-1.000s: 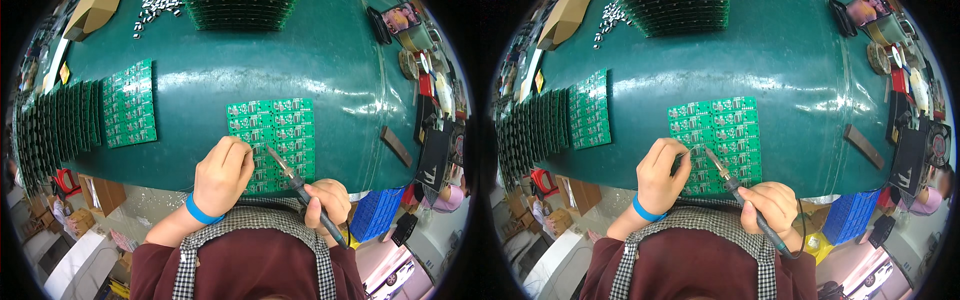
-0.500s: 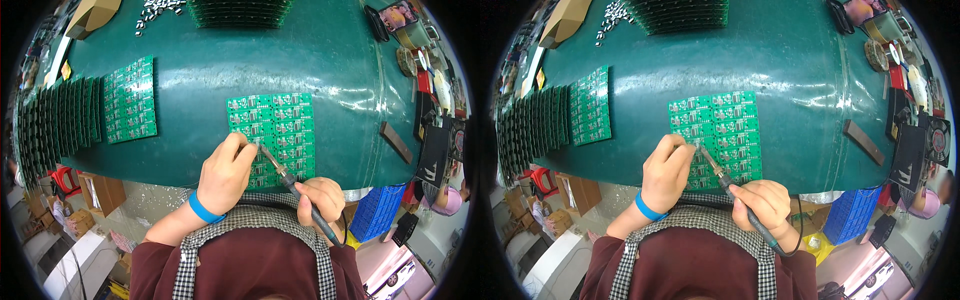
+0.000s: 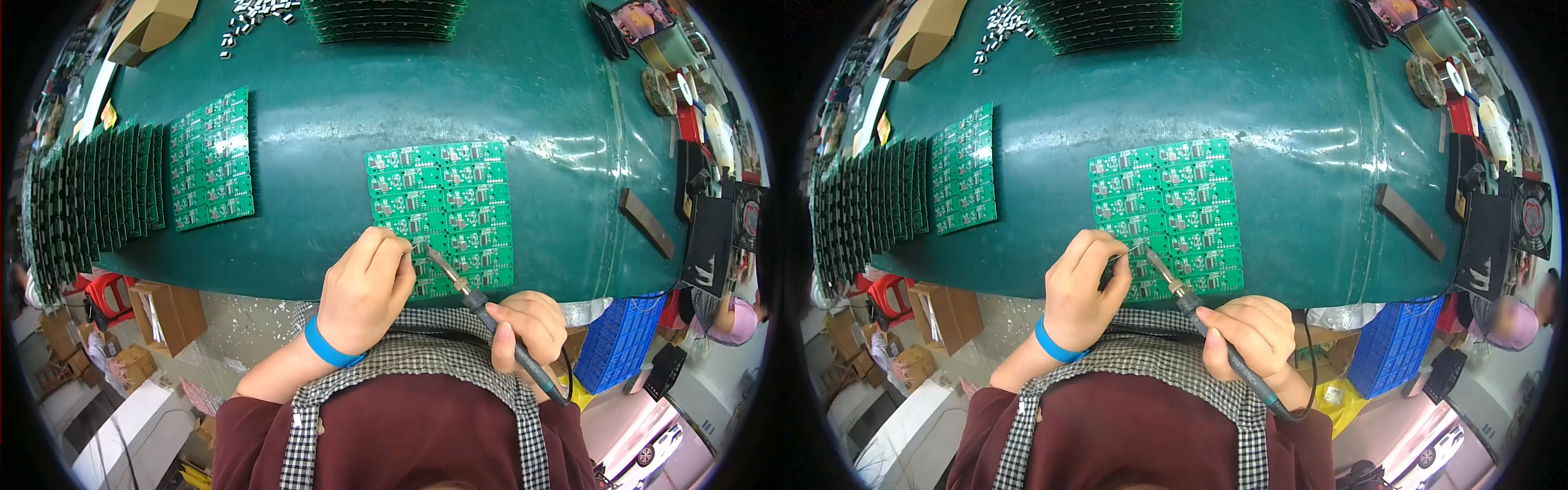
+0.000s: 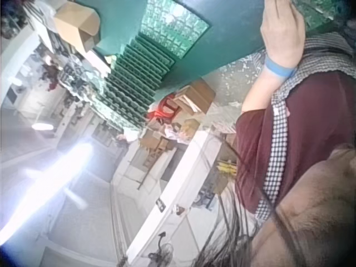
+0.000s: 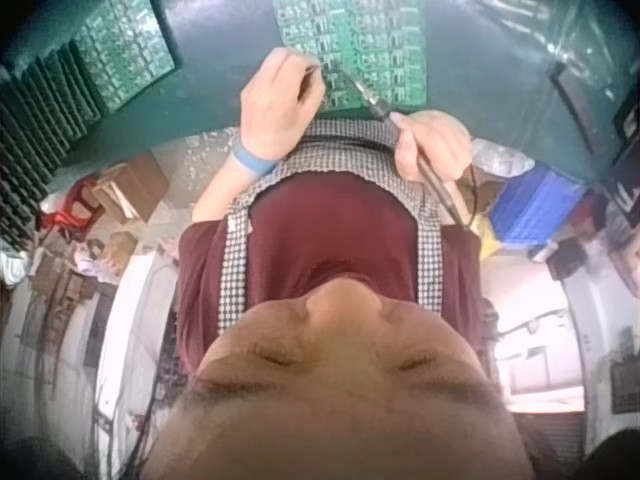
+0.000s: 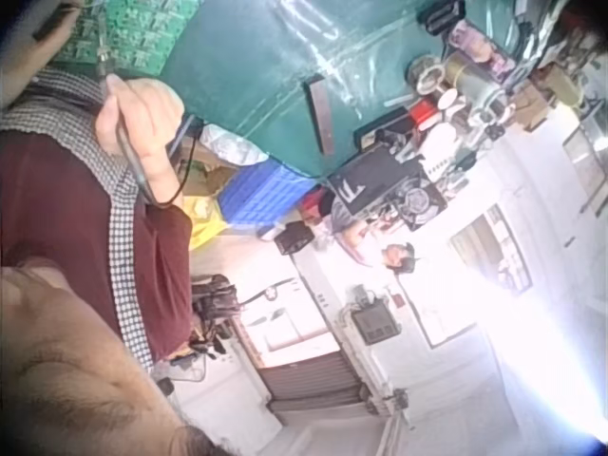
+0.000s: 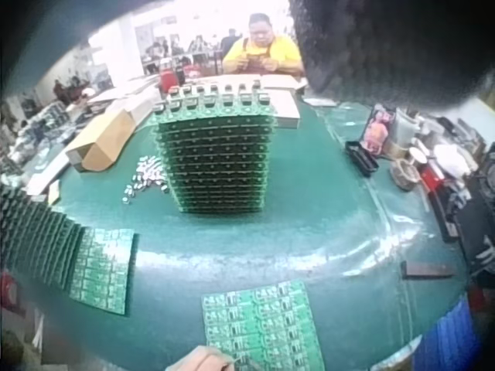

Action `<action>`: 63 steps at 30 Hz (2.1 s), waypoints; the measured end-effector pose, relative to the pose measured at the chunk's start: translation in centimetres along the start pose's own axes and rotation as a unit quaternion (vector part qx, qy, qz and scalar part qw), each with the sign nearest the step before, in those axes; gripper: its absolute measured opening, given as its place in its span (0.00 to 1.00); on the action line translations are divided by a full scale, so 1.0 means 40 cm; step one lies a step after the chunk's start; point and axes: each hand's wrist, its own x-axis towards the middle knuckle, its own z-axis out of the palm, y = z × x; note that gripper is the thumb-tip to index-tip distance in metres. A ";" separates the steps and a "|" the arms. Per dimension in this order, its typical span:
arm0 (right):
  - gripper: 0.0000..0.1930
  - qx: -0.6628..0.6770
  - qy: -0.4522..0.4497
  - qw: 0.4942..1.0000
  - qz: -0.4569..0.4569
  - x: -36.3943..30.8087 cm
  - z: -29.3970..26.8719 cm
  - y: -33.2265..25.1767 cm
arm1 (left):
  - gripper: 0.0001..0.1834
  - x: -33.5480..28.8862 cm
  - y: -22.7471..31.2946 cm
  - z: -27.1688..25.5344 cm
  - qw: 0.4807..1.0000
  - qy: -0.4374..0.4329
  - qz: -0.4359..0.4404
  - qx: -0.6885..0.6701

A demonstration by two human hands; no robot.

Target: The person uses a soldering iron to attach small electronic components to a green circuit board. They repeatedly pick up components, place them on the board, and solder them in place. The person flips the board over to work on the other side and continues soldering multiple components.

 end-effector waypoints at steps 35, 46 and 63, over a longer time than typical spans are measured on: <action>0.06 -0.009 0.019 0.999 -0.028 -0.046 0.005 -0.024 | 0.08 -0.048 0.017 -0.001 0.999 -0.036 0.011 -0.007; 0.07 -0.003 0.032 0.999 -0.030 -0.079 -0.013 -0.033 | 0.09 -0.069 0.029 -0.018 0.998 -0.047 0.010 0.026; 0.07 0.010 0.026 0.999 -0.038 -0.093 -0.003 -0.043 | 0.09 -0.094 0.032 0.000 0.998 -0.056 0.016 -0.009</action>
